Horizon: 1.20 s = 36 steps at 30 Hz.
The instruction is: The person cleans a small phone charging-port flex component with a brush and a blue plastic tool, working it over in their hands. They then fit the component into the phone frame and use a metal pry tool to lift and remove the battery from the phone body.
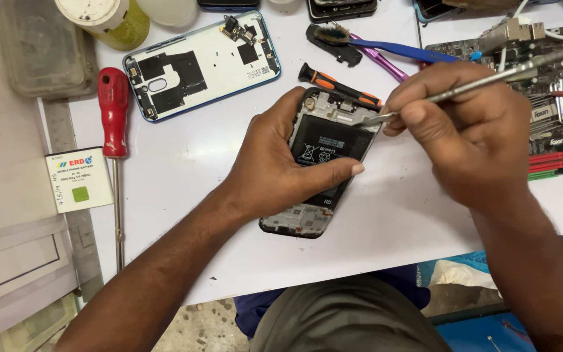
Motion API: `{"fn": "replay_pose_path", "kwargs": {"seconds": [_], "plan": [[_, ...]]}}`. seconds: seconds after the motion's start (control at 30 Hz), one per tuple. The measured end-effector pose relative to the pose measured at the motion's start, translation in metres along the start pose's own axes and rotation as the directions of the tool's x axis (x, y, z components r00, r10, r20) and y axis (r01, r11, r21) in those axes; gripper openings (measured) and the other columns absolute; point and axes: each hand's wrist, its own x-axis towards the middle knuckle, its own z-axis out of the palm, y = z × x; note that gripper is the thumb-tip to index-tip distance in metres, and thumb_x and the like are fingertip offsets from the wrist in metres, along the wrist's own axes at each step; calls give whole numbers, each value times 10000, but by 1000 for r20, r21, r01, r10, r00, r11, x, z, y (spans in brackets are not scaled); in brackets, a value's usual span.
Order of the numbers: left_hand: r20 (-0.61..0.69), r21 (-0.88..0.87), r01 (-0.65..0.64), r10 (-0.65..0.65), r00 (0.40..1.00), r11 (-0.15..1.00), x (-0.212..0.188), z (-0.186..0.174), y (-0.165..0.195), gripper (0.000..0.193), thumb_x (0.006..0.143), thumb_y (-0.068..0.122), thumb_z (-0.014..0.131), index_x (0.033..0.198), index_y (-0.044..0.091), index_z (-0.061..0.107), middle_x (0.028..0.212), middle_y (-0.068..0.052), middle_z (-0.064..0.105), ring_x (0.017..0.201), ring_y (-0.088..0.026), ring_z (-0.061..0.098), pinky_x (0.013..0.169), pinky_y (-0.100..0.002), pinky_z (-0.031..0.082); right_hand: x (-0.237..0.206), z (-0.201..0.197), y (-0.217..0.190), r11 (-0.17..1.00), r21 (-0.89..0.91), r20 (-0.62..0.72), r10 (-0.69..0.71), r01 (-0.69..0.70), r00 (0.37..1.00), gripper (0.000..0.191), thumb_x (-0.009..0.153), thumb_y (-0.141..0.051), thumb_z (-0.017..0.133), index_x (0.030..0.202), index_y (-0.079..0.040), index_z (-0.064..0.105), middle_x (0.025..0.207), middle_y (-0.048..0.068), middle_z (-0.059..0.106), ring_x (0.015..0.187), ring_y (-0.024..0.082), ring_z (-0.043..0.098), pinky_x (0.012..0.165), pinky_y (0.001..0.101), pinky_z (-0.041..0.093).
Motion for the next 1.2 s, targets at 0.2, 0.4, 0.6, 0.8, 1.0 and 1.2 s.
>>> {"fn": "replay_pose_path", "kwargs": {"seconds": [0.2,0.4,0.6,0.8,1.0,1.2], "plan": [[29,-9,-13,14,999,1000,-2,0,1,602,859,224,883,1308,0,549,1145,-101,766,1066,-138,762,975,-317,648,-1,-5,4,960,199,39,191,-195,981,169,1131,-131,626,1083,30,649,917,128,689,823,145,701,797,289,609],[4,17,55,-55,998,998,0,-1,3,602,839,202,874,1307,-6,557,1125,-94,767,1040,-137,763,967,-314,645,-1,7,9,940,-239,3,-248,241,969,184,1066,-199,647,1027,-19,653,956,116,703,866,181,709,741,296,593],[-21,46,89,-88,996,995,3,-2,-1,638,795,215,894,1291,-10,563,1112,-96,761,1021,-145,759,945,-322,637,-4,10,10,800,-452,113,-389,396,914,145,1024,-123,654,963,8,662,893,120,712,873,223,693,747,364,529],[29,52,93,-94,995,994,3,-4,-4,658,786,247,909,1291,2,567,1118,-96,765,1043,-146,765,947,-325,646,-1,1,22,1000,1,32,21,-21,999,148,1084,-146,659,1028,-9,668,966,75,670,850,122,660,797,275,562],[83,63,88,-94,992,994,3,-3,-4,643,779,263,917,1265,10,582,1060,-84,780,994,-143,776,908,-318,656,1,-7,36,919,261,116,274,-295,955,138,1087,-123,614,1094,6,665,993,94,683,919,162,666,862,326,571],[96,87,136,-145,985,987,3,-3,-1,621,753,274,931,1209,25,591,1020,-75,781,952,-128,772,855,-306,655,0,-13,44,842,343,185,374,-416,909,189,1101,-142,611,1013,16,667,994,84,674,900,154,622,825,305,526]]}}
